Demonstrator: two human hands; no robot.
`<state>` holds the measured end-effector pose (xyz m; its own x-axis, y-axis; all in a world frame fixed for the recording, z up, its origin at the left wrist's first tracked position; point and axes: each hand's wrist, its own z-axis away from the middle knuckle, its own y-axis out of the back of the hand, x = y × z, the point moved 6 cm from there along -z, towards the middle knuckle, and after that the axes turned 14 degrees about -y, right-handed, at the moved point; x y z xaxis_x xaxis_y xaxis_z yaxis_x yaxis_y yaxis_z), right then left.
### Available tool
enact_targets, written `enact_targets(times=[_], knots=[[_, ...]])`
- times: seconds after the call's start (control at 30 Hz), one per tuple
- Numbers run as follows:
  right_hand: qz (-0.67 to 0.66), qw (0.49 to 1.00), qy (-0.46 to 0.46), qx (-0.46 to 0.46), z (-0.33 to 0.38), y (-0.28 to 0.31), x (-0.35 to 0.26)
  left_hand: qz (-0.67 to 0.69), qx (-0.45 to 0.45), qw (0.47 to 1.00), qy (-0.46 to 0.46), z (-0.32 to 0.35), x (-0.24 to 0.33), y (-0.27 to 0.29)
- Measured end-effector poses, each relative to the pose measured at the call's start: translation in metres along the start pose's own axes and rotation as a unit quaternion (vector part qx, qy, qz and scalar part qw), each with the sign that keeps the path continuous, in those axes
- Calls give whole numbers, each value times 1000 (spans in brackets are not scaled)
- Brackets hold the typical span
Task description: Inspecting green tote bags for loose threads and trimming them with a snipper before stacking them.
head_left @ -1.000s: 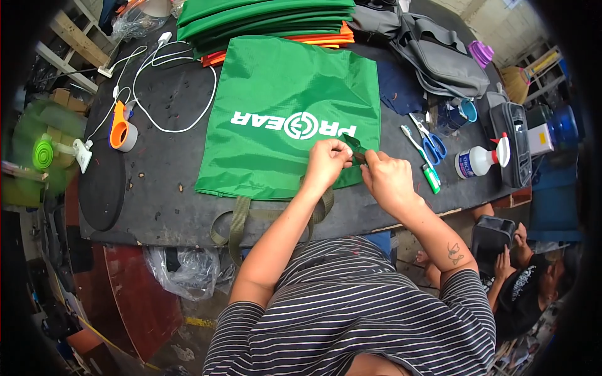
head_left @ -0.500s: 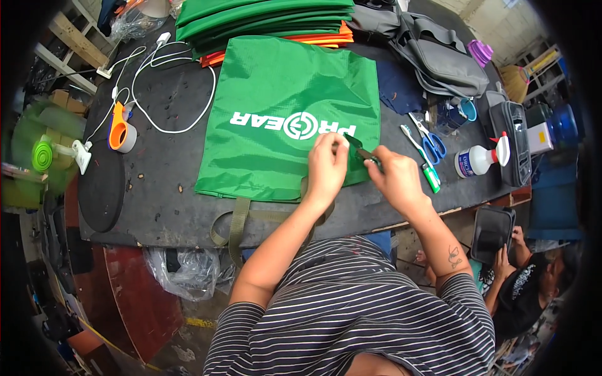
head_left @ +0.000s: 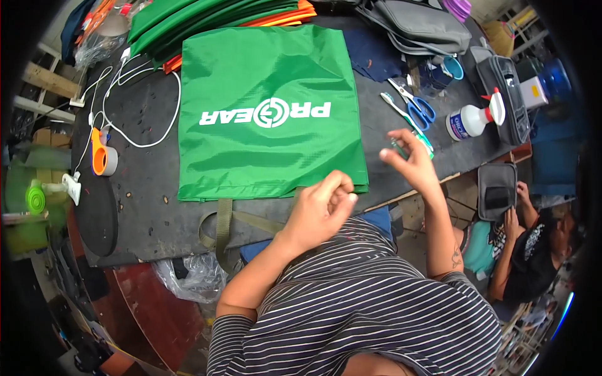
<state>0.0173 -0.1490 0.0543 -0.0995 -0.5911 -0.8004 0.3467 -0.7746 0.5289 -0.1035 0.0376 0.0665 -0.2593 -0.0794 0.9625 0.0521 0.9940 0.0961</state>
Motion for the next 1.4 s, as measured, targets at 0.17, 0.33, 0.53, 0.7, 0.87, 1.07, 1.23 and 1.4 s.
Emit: enact_targets(times=[0.17, 0.33, 0.53, 0.7, 0.87, 1.07, 1.23, 1.4], knots=[[-178, 966, -26, -187, 9, -39, 14, -102, 31, 993, -59, -1, -14, -1], [-197, 978, 34, -63, 16, -45, 7, -156, 95, 981, -61, -15, -20, 1], [5, 992, 84, 90, 27, -29, -8, -117, 169, 977, -59, -34, -31, 4], [56, 977, 130, 160, 34, -28, -19, -127, 158, 979, -1, -46, -36, 3], [73, 962, 169, 201, 35, -25, -23, -68, 172, 982, -29, -51, -50, 1], [86, 948, 204, 227, 34, -30, -21, 48, 233, 971, 12, -49, -60, 6], [81, 940, 221, 248, 32, -34, -24, 19, 210, 976, -46, -52, -56, 6], [80, 944, 199, 250, 29, -38, -26, 13, 211, 976, -48, -51, -54, 5]])
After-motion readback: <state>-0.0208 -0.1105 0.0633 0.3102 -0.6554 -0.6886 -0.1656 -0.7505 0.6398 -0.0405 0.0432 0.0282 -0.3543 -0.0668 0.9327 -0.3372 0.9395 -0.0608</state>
